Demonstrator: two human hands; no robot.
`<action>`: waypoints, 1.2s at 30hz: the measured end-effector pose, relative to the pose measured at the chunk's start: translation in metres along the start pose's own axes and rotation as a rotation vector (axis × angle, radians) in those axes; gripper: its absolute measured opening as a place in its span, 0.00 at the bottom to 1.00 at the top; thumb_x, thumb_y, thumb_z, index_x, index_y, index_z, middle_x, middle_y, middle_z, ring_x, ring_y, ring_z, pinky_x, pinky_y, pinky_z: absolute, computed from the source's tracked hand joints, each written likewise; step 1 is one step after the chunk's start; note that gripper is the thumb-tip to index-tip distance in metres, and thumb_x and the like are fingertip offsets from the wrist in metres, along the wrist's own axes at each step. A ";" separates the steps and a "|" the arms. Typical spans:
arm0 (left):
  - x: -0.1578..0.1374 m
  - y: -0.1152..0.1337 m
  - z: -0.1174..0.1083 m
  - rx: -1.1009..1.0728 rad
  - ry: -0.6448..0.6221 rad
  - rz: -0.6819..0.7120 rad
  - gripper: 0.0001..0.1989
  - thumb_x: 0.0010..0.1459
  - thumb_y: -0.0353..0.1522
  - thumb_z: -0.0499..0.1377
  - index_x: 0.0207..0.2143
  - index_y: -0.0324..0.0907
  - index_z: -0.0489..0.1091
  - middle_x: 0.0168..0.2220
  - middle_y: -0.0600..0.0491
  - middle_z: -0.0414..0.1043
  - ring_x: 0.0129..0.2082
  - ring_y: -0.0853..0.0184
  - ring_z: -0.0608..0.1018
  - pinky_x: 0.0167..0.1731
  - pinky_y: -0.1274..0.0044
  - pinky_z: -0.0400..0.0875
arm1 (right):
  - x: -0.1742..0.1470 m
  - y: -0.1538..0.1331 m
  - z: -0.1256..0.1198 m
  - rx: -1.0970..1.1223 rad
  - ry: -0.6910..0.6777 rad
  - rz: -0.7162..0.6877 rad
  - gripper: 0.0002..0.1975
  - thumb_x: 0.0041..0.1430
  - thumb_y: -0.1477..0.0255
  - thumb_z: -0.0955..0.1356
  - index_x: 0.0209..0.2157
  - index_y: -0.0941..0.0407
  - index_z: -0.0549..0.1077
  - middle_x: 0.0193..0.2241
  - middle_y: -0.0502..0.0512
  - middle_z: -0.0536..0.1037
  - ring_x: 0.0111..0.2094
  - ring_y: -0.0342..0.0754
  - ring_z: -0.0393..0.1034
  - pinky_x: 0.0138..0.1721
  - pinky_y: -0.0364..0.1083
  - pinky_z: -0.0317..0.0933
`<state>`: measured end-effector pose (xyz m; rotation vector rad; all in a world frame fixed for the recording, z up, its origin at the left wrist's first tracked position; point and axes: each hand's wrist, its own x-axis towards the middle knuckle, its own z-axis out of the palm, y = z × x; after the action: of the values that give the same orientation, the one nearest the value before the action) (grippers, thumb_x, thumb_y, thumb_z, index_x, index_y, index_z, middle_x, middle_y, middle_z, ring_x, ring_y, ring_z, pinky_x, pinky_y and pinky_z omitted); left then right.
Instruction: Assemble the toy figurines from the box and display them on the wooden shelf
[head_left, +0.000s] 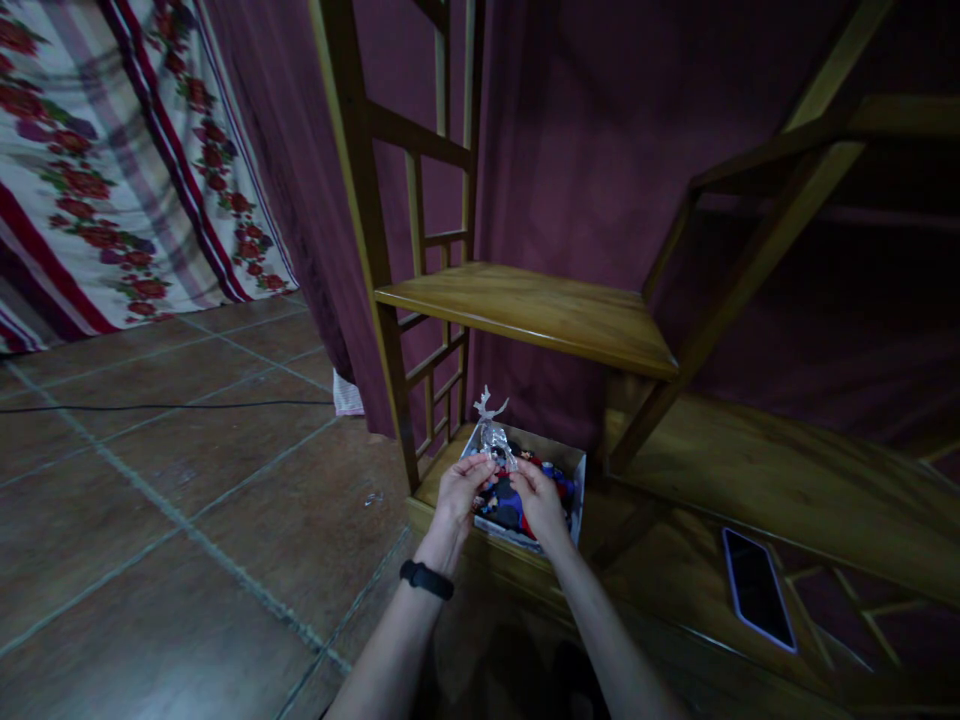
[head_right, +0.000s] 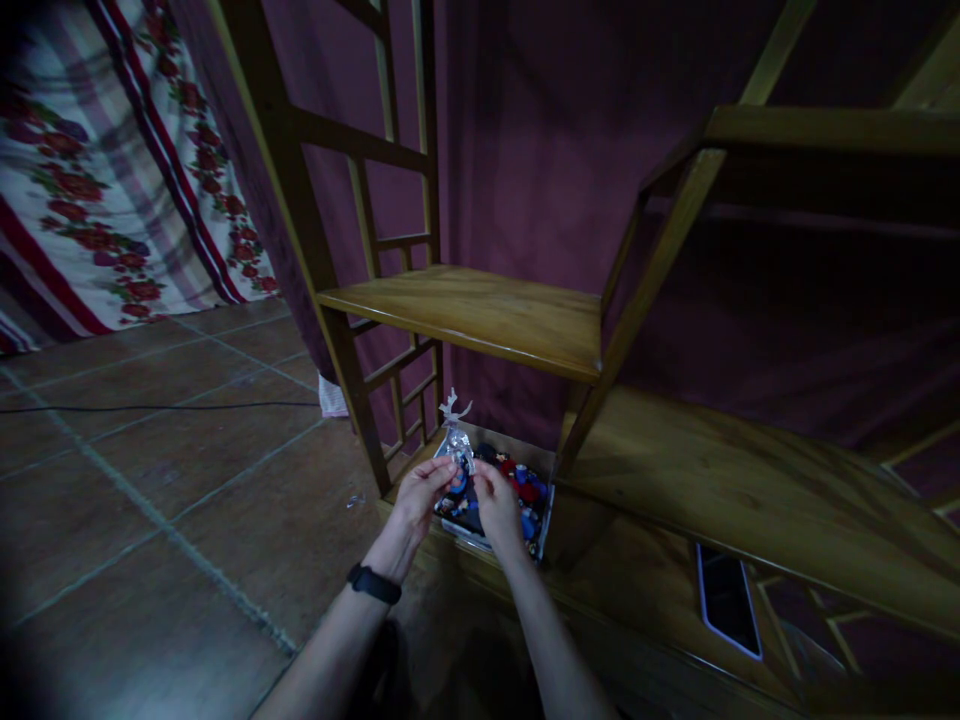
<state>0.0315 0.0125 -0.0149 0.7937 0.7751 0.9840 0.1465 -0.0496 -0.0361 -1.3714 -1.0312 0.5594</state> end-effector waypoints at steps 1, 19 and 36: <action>0.000 0.000 0.000 0.002 0.017 0.015 0.16 0.37 0.30 0.69 0.31 0.35 0.73 0.25 0.51 0.75 0.22 0.73 0.74 0.26 0.81 0.68 | 0.000 -0.001 -0.001 -0.016 0.019 -0.006 0.15 0.57 0.65 0.63 0.42 0.55 0.74 0.41 0.56 0.78 0.42 0.50 0.72 0.43 0.51 0.68; -0.006 -0.006 0.006 0.500 0.179 0.400 0.12 0.46 0.36 0.63 0.33 0.38 0.73 0.27 0.51 0.76 0.26 0.68 0.76 0.27 0.78 0.68 | 0.006 -0.011 -0.013 -0.188 0.068 -0.050 0.15 0.54 0.65 0.64 0.42 0.53 0.74 0.33 0.53 0.80 0.32 0.48 0.73 0.33 0.45 0.67; -0.064 0.010 0.008 0.899 0.183 0.696 0.14 0.57 0.37 0.55 0.43 0.43 0.73 0.40 0.48 0.76 0.40 0.62 0.77 0.41 0.71 0.70 | -0.007 -0.031 -0.011 -0.032 0.068 -0.020 0.14 0.56 0.64 0.63 0.41 0.53 0.74 0.34 0.54 0.80 0.32 0.49 0.74 0.29 0.46 0.70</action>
<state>0.0118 -0.0447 0.0106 1.8548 1.1524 1.3355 0.1456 -0.0663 -0.0070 -1.3977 -1.0016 0.4802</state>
